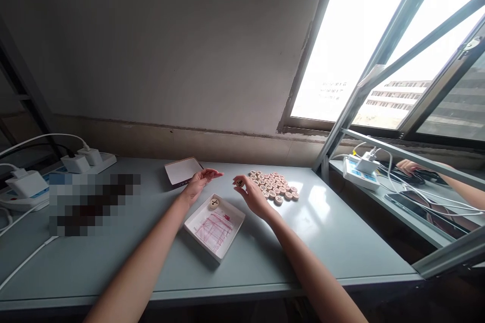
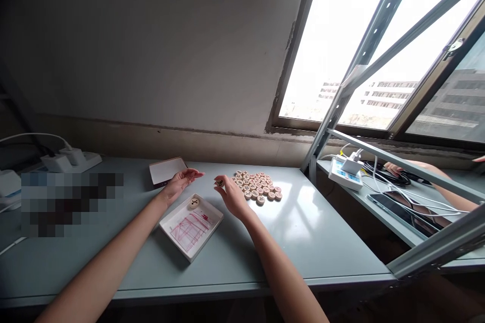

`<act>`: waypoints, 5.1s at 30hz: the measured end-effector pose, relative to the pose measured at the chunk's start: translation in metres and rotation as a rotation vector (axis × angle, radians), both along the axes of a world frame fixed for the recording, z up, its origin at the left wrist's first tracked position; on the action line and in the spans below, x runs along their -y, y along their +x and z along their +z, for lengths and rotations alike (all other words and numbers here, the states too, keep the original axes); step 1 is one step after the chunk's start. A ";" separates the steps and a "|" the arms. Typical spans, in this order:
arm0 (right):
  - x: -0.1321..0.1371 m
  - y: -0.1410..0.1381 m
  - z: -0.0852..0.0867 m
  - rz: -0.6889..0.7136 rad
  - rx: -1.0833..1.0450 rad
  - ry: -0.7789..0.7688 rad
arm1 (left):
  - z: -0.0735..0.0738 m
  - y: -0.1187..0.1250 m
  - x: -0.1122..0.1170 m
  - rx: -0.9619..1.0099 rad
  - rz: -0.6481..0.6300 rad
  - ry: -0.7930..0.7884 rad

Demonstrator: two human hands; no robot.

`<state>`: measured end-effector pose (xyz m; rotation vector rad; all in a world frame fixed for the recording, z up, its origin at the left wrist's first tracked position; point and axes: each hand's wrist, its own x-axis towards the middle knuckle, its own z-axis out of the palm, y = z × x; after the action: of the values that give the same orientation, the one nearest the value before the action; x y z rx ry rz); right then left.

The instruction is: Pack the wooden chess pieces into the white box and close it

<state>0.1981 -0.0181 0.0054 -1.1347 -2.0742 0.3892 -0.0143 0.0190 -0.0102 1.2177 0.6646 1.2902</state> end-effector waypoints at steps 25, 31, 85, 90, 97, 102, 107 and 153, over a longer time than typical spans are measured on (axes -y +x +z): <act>0.030 -0.026 0.009 0.318 0.478 0.187 | -0.001 -0.001 0.001 0.014 0.033 0.020; 0.037 -0.031 0.013 0.207 0.623 0.235 | -0.002 -0.001 -0.002 0.005 0.034 0.008; 0.052 -0.019 0.031 0.394 0.559 -0.009 | 0.014 -0.010 0.003 -0.588 -0.296 0.107; 0.040 -0.001 0.047 0.299 0.192 -0.109 | -0.007 -0.009 -0.011 -0.487 0.017 0.096; 0.012 0.064 0.047 0.259 0.263 -0.416 | -0.008 -0.012 -0.014 -0.574 0.192 0.129; 0.001 0.079 0.037 0.113 0.532 -0.495 | -0.007 -0.012 -0.009 -0.656 0.131 0.131; 0.008 0.065 0.035 0.052 0.571 -0.426 | -0.006 -0.014 -0.003 -0.557 0.179 0.098; 0.019 -0.006 -0.006 0.030 0.486 0.145 | 0.005 0.018 0.016 -0.855 -0.216 0.268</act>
<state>0.1924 -0.0370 -0.0011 -1.1957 -2.4911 -0.0341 0.0035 0.0028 -0.0055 2.0292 0.9386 0.6485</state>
